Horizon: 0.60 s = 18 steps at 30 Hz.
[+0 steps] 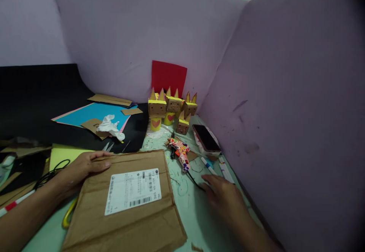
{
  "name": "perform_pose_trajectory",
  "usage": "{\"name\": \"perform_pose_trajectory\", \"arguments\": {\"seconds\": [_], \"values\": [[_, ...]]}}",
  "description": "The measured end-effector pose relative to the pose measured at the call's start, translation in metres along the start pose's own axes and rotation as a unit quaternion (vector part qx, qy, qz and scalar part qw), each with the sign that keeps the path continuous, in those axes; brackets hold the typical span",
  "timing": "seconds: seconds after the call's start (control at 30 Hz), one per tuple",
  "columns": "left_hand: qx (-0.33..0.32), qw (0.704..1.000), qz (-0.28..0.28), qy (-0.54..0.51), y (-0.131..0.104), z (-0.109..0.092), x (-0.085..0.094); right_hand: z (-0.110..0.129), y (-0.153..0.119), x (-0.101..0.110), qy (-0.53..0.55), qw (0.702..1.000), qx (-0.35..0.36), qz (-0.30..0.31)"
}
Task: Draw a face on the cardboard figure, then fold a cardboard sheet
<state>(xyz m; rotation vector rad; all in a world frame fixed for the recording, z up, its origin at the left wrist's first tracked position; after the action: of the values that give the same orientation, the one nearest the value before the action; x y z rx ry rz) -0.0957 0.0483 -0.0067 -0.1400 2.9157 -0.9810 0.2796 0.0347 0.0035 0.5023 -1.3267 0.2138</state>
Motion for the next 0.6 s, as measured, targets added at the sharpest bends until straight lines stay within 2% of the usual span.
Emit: {"name": "perform_pose_trajectory", "arguments": {"seconds": [0.13,0.23,0.37,0.6], "values": [[0.005,1.0,-0.012,0.004,0.0,0.0,-0.001,0.021,0.034,-0.007,0.017,0.998,0.036,-0.038],[0.001,0.999,-0.041,0.005,0.0,-0.001,0.001,0.024,0.054,-0.017,0.025,0.994,0.098,-0.044],[-0.002,0.998,-0.064,0.003,0.0,0.0,0.001,0.013,0.062,-0.027,0.025,0.988,0.146,-0.045],[-0.002,0.997,-0.071,0.008,-0.004,-0.003,-0.005,-0.012,0.078,-0.036,0.017,0.985,0.168,-0.037]]}}
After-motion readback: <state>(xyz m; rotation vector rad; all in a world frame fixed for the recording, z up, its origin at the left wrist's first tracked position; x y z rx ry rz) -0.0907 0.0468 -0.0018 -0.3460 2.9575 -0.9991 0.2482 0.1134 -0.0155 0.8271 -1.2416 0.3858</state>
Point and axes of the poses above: each hand's wrist, its own y-axis towards the middle knuckle, its own x-axis out of the back of the hand, z = x × y, the point moved 4 cm from there along y, towards the middle knuckle, and after that the axes turned 12 degrees about x, right-handed, at the moved point
